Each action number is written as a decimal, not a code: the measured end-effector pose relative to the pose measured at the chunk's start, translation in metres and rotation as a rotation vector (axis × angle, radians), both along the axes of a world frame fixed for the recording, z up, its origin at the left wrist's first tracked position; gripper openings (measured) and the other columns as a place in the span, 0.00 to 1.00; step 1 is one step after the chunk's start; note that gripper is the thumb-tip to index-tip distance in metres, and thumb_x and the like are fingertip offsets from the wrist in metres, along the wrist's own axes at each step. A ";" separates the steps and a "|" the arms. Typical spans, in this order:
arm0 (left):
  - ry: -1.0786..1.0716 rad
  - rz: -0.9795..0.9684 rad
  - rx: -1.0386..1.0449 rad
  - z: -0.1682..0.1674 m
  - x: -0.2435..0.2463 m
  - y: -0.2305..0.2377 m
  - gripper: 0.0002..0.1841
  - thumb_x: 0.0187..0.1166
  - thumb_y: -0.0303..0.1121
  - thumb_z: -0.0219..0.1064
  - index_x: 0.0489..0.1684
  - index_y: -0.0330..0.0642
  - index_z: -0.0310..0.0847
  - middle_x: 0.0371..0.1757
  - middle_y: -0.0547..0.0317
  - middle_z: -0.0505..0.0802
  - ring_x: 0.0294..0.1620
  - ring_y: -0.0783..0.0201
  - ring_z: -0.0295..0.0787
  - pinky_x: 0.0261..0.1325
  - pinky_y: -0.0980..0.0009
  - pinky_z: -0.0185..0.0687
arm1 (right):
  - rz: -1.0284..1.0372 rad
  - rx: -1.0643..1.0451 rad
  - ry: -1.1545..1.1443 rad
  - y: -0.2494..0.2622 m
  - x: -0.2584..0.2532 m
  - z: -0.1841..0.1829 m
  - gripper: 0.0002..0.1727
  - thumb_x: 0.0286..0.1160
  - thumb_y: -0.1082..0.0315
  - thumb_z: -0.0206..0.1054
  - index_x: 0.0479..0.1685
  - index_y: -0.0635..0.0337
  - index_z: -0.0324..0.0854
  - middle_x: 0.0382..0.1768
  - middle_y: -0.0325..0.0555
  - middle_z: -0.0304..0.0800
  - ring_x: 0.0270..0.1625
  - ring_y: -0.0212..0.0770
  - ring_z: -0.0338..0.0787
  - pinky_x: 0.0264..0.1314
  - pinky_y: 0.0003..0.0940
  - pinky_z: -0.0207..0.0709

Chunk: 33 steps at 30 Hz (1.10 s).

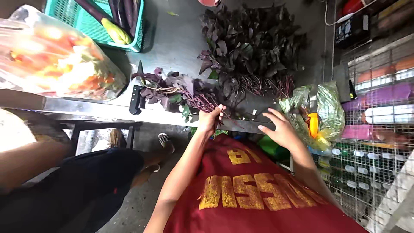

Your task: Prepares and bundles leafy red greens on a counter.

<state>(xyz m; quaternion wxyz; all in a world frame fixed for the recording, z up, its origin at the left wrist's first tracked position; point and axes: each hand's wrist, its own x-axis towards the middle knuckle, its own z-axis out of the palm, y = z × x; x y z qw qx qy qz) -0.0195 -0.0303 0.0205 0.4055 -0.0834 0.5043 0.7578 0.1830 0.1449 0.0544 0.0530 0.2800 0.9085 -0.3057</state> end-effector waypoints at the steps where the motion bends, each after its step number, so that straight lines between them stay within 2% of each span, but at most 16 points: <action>1: -0.003 -0.035 -0.013 0.002 0.003 0.000 0.08 0.81 0.17 0.61 0.39 0.41 0.76 0.29 0.61 0.93 0.18 0.77 0.80 0.23 0.84 0.76 | 0.000 -0.049 0.006 -0.006 -0.013 0.005 0.31 0.79 0.50 0.71 0.74 0.62 0.81 0.78 0.60 0.78 0.78 0.61 0.79 0.77 0.64 0.73; 4: 0.021 -0.134 0.017 -0.010 0.012 -0.002 0.07 0.80 0.21 0.66 0.45 0.43 0.78 0.34 0.59 0.93 0.18 0.77 0.79 0.22 0.83 0.75 | 0.038 -0.218 0.002 -0.039 -0.049 -0.003 0.26 0.84 0.57 0.68 0.75 0.64 0.81 0.61 0.60 0.90 0.60 0.55 0.91 0.66 0.56 0.83; 6: 0.025 -0.172 0.013 -0.016 0.015 -0.001 0.07 0.79 0.23 0.68 0.48 0.43 0.79 0.35 0.59 0.93 0.17 0.76 0.78 0.22 0.81 0.76 | 0.085 -0.272 0.002 -0.051 -0.060 -0.014 0.18 0.87 0.61 0.62 0.64 0.64 0.87 0.43 0.54 0.95 0.42 0.47 0.94 0.53 0.48 0.88; 7: 0.022 -0.178 -0.005 -0.016 0.016 -0.001 0.06 0.79 0.24 0.68 0.48 0.43 0.80 0.34 0.59 0.93 0.16 0.76 0.77 0.21 0.81 0.75 | 0.090 -0.295 -0.002 -0.051 -0.062 -0.014 0.17 0.88 0.63 0.61 0.60 0.64 0.89 0.38 0.52 0.94 0.39 0.44 0.93 0.51 0.46 0.88; 10: 0.001 -0.199 -0.049 -0.017 0.018 -0.006 0.06 0.80 0.27 0.69 0.47 0.46 0.78 0.25 0.65 0.87 0.14 0.76 0.74 0.19 0.81 0.74 | 0.058 -0.313 -0.050 -0.037 -0.060 0.000 0.13 0.85 0.65 0.63 0.54 0.63 0.89 0.37 0.50 0.94 0.40 0.43 0.93 0.52 0.47 0.88; 12: 0.008 -0.209 -0.088 -0.020 0.021 -0.008 0.07 0.81 0.30 0.69 0.50 0.45 0.77 0.25 0.64 0.87 0.12 0.76 0.72 0.16 0.81 0.72 | -0.004 -0.317 -0.046 -0.021 -0.056 0.011 0.10 0.81 0.68 0.66 0.52 0.64 0.87 0.38 0.51 0.93 0.40 0.43 0.92 0.50 0.48 0.87; 15: 0.026 -0.238 -0.182 -0.026 0.027 -0.008 0.11 0.83 0.37 0.69 0.52 0.47 0.73 0.18 0.68 0.77 0.10 0.75 0.66 0.14 0.80 0.67 | -0.032 -0.313 0.163 0.000 -0.048 0.039 0.08 0.80 0.69 0.67 0.51 0.60 0.86 0.36 0.42 0.91 0.32 0.32 0.88 0.38 0.34 0.85; 17: -0.048 -0.260 -0.128 -0.037 0.033 -0.010 0.11 0.88 0.44 0.63 0.51 0.49 0.69 0.15 0.70 0.71 0.10 0.75 0.64 0.14 0.79 0.66 | 0.022 -0.298 0.314 0.007 -0.047 0.069 0.09 0.79 0.70 0.65 0.53 0.57 0.85 0.38 0.35 0.91 0.33 0.25 0.87 0.37 0.24 0.84; 19: -0.166 -0.314 -0.006 -0.049 0.036 -0.014 0.12 0.92 0.50 0.49 0.50 0.54 0.68 0.19 0.71 0.75 0.15 0.74 0.70 0.20 0.78 0.72 | 0.108 -0.262 0.474 0.007 -0.050 0.097 0.10 0.78 0.70 0.64 0.54 0.56 0.84 0.39 0.29 0.90 0.35 0.19 0.86 0.39 0.16 0.83; 21: -0.267 -0.353 0.067 -0.055 0.037 -0.014 0.19 0.93 0.50 0.41 0.41 0.52 0.73 0.25 0.68 0.83 0.22 0.72 0.80 0.28 0.76 0.80 | 0.188 -0.242 0.613 0.003 -0.059 0.114 0.09 0.79 0.70 0.64 0.53 0.58 0.83 0.40 0.28 0.90 0.36 0.17 0.86 0.40 0.14 0.83; 22: -0.272 -0.372 0.074 -0.052 0.035 -0.015 0.20 0.93 0.48 0.38 0.45 0.50 0.74 0.30 0.64 0.87 0.27 0.70 0.85 0.33 0.74 0.84 | 0.212 -0.243 0.666 0.000 -0.066 0.117 0.08 0.80 0.71 0.64 0.53 0.59 0.82 0.39 0.28 0.90 0.36 0.17 0.86 0.39 0.14 0.83; 25: -0.175 -0.404 0.056 -0.043 0.032 -0.020 0.17 0.96 0.42 0.43 0.70 0.45 0.67 0.47 0.58 0.94 0.43 0.63 0.94 0.48 0.67 0.91 | 0.204 -0.310 0.737 -0.017 -0.091 0.102 0.08 0.81 0.73 0.62 0.52 0.65 0.80 0.37 0.31 0.89 0.30 0.17 0.82 0.30 0.14 0.79; 27: -0.128 -0.409 0.064 -0.045 0.032 -0.022 0.18 0.95 0.43 0.46 0.74 0.46 0.66 0.51 0.57 0.94 0.45 0.63 0.94 0.51 0.66 0.91 | 0.142 -0.449 0.676 -0.032 -0.107 0.079 0.09 0.79 0.75 0.59 0.52 0.68 0.80 0.33 0.33 0.88 0.25 0.19 0.79 0.25 0.17 0.75; 29: -0.116 -0.401 0.085 -0.048 0.033 -0.026 0.17 0.94 0.43 0.49 0.72 0.46 0.68 0.50 0.58 0.93 0.45 0.65 0.94 0.51 0.66 0.91 | 0.072 -0.629 0.497 -0.048 -0.115 0.050 0.10 0.80 0.75 0.57 0.51 0.69 0.81 0.29 0.35 0.86 0.20 0.20 0.76 0.21 0.18 0.72; 31: -0.123 -0.385 0.142 -0.054 0.035 -0.030 0.10 0.89 0.41 0.52 0.59 0.52 0.74 0.41 0.66 0.91 0.38 0.70 0.90 0.44 0.70 0.88 | -0.017 -0.780 0.231 -0.065 -0.112 0.019 0.10 0.84 0.73 0.56 0.53 0.67 0.79 0.27 0.38 0.83 0.16 0.24 0.71 0.17 0.20 0.69; 33: -0.138 -0.394 0.172 -0.058 0.033 -0.035 0.08 0.80 0.33 0.51 0.49 0.53 0.74 0.35 0.69 0.88 0.33 0.73 0.86 0.40 0.72 0.86 | -0.101 -0.788 0.039 -0.077 -0.101 -0.009 0.10 0.88 0.71 0.57 0.56 0.68 0.78 0.28 0.43 0.84 0.18 0.29 0.73 0.21 0.25 0.71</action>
